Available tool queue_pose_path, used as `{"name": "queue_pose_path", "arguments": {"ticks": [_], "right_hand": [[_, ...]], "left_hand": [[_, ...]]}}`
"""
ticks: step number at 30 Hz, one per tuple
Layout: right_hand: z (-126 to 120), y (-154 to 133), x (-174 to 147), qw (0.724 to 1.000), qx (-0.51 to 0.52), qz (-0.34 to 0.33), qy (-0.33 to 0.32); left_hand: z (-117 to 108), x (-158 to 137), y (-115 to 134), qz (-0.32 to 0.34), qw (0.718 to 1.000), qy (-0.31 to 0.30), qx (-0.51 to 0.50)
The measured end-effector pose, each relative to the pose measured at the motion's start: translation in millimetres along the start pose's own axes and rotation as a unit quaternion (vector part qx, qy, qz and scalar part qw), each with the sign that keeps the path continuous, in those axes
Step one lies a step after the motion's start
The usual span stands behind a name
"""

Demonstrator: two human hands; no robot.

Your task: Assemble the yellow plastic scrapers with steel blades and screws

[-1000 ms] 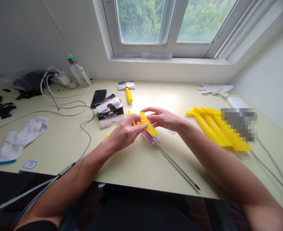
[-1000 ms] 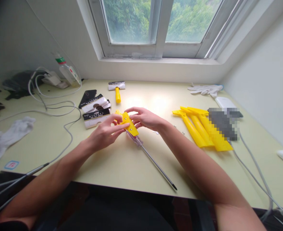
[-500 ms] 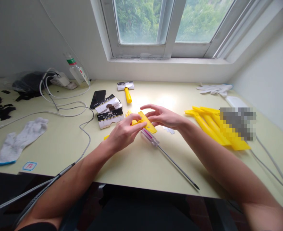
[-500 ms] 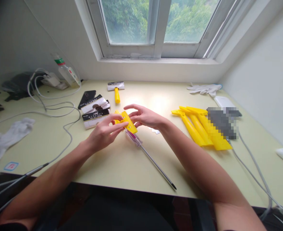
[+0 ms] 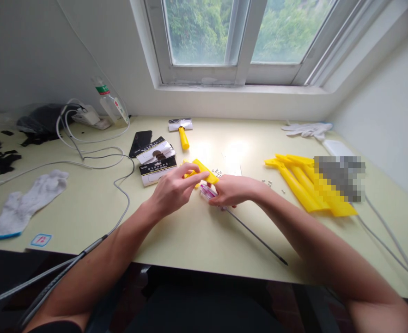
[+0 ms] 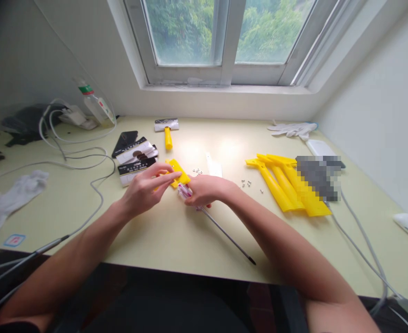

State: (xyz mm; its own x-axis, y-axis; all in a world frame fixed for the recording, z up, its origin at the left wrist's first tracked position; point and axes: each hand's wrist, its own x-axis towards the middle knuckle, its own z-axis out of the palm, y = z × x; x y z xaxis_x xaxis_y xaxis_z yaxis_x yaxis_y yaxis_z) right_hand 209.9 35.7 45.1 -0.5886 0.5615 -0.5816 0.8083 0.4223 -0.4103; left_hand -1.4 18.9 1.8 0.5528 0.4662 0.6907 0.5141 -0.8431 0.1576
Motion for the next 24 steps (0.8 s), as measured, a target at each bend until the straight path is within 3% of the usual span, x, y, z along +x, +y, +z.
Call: {"name": "queue_pose_path", "arguments": {"ticks": [5, 9, 12, 15, 17, 19, 24], "right_hand": [[-14.2, 13.8, -16.3, 0.992, 0.095, 0.017, 0.087], [-37.8, 29.3, -44.8, 0.955, 0.212, 0.007, 0.205], [-52.0, 38.1, -61.5, 0.878, 0.326, -0.064, 0.345], [-59.5, 40.4, -69.7, 0.748, 0.386, -0.170, 0.512], [-60.4, 38.1, -71.4, 0.681, 0.368, -0.216, 0.596], [-59.0, 34.7, -71.0, 0.648, 0.325, -0.232, 0.648], [-54.9, 36.0, -63.4, 0.634, 0.239, -0.271, 0.684]], "left_hand": [[-2.5, 2.0, 3.2, -0.006, 0.999, 0.030, -0.019], [-4.6, 3.5, 4.6, -0.017, 0.999, 0.035, -0.026], [-4.4, 3.9, 5.2, -0.013, 0.999, 0.021, -0.031], [-2.4, 3.1, 5.9, 0.011, 1.000, -0.002, -0.027], [-0.3, 1.7, 6.5, 0.030, 0.999, -0.018, -0.019], [2.0, 0.0, 7.1, 0.040, 0.998, -0.037, -0.010], [6.3, -2.5, 7.9, 0.045, 0.996, -0.072, 0.005]]}}
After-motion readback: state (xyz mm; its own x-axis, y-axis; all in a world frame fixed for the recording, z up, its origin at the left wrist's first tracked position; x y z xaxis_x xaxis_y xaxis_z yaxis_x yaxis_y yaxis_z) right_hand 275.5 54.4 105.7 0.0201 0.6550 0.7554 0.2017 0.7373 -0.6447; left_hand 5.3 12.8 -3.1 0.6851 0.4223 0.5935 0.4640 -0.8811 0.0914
